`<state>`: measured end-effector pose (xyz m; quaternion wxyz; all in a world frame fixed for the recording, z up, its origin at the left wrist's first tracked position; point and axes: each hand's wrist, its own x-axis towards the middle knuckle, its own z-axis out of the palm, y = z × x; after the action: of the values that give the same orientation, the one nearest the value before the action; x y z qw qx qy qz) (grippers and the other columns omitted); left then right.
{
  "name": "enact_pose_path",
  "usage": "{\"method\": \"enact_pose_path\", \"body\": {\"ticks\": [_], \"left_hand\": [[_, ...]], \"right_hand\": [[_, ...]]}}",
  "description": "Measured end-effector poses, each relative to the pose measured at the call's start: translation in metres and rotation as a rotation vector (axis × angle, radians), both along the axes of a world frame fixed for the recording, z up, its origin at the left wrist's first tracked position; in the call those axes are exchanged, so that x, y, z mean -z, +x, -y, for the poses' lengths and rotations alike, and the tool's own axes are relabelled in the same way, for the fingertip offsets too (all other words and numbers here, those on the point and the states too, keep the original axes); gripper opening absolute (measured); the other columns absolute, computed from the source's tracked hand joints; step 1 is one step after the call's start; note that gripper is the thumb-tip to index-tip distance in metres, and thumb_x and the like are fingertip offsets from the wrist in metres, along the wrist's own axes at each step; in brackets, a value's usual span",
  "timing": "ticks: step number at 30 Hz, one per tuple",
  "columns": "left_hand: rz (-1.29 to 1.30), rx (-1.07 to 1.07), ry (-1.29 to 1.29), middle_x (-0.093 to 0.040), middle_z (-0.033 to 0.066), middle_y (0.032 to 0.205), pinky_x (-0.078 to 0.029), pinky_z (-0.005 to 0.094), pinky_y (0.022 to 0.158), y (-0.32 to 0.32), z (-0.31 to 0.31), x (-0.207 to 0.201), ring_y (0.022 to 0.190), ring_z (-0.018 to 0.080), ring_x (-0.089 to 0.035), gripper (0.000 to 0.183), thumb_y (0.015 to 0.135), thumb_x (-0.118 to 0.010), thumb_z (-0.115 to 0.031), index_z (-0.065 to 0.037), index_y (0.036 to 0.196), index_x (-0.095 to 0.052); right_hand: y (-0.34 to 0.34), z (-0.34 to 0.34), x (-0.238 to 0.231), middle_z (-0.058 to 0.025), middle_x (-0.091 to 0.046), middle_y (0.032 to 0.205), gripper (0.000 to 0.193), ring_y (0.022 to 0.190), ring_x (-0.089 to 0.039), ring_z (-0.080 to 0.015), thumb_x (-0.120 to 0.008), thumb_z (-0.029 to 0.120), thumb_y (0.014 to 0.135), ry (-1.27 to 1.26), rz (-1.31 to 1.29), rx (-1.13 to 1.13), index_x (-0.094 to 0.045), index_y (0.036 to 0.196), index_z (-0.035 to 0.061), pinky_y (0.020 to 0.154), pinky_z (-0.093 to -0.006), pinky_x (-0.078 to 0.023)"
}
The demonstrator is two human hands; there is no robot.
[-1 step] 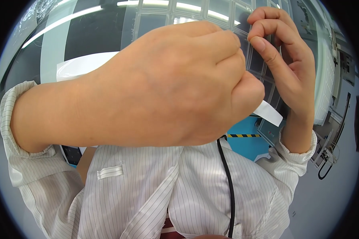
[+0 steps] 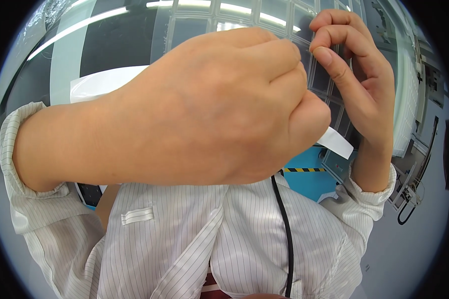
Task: Sorting small white strips and placing them into a plastic grid tray for assembly.
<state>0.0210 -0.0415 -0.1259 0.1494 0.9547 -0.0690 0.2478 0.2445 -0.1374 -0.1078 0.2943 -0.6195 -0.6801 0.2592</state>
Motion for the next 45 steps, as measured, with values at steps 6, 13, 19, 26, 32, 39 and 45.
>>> {"method": "enact_pose_path", "body": {"ticks": [6,13,19,26,32,39,45], "left_hand": [[0.147,-0.054,0.018,-0.072,0.0236,0.099,-0.062,0.0402,0.076,0.005,0.007,-0.001,0.093,0.0347,-0.071,0.021,0.073,-0.071,-0.013,0.001,0.080,-0.058],[0.074,-0.037,-0.118,-0.072,0.0260,0.094,-0.064,0.0433,0.076,-0.011,0.014,0.010,0.088,0.0357,-0.072,0.015,0.074,-0.069,-0.006,0.001,0.077,-0.056],[0.205,-0.047,-0.077,-0.072,0.0271,0.090,-0.065,0.0430,0.071,-0.011,0.017,0.016,0.084,0.0367,-0.073,0.013,0.078,-0.065,0.000,0.002,0.075,-0.053],[0.245,-0.030,0.033,-0.072,0.0249,0.083,-0.066,0.0418,0.070,-0.010,0.023,0.015,0.082,0.0355,-0.074,0.015,0.078,-0.062,0.004,-0.001,0.072,-0.049],[0.242,-0.035,0.010,-0.073,0.0246,0.083,-0.066,0.0415,0.070,-0.008,0.024,0.014,0.081,0.0345,-0.074,0.015,0.078,-0.061,0.005,-0.001,0.071,-0.050],[0.251,-0.025,-0.003,-0.072,0.0251,0.082,-0.066,0.0415,0.069,-0.010,0.025,0.014,0.081,0.0347,-0.074,0.014,0.077,-0.062,0.004,-0.001,0.072,-0.050],[0.276,-0.023,-0.061,-0.072,0.0256,0.081,-0.066,0.0416,0.067,-0.005,0.025,0.021,0.079,0.0349,-0.074,0.015,0.076,-0.064,0.004,0.000,0.072,-0.051]], "right_hand": [[-0.001,0.008,0.002,-0.0121,-0.060,0.118,0.009,0.105,-0.058,-0.0179,-0.070,-0.005,0.088,0.095,-0.042,-0.040,-0.069,0.097,-0.0030,0.092,-0.0276,-0.044],[-0.015,0.011,0.004,-0.0136,-0.070,0.102,0.021,0.093,-0.065,-0.0253,-0.076,-0.012,0.076,0.370,0.285,-0.124,-0.072,0.094,-0.0025,0.079,-0.0332,-0.053],[-0.014,0.009,0.015,-0.0145,-0.071,0.096,0.033,0.088,-0.065,-0.0247,-0.076,-0.015,0.077,0.456,0.197,-0.215,-0.063,0.104,0.0000,0.078,-0.0325,-0.051],[-0.011,0.016,0.011,-0.0161,-0.069,0.091,0.039,0.082,-0.061,-0.0208,-0.070,-0.019,0.082,0.345,0.023,-0.198,-0.049,0.105,0.0041,0.077,-0.0291,-0.050],[-0.010,0.017,0.010,-0.0164,-0.069,0.091,0.039,0.082,-0.061,-0.0210,-0.071,-0.018,0.081,0.332,0.013,-0.199,-0.048,0.102,0.0051,0.077,-0.0298,-0.050],[-0.009,0.017,0.013,-0.0167,-0.066,0.106,0.048,0.093,-0.062,-0.0217,-0.079,-0.012,0.077,0.357,-0.049,-0.126,-0.051,0.114,0.0021,0.081,-0.0305,-0.047],[-0.002,0.014,0.012,-0.0079,-0.063,0.113,0.047,0.099,-0.056,-0.0163,-0.086,0.007,0.079,0.258,0.205,-0.073,-0.059,0.117,0.0029,0.081,-0.0273,-0.040]]}}
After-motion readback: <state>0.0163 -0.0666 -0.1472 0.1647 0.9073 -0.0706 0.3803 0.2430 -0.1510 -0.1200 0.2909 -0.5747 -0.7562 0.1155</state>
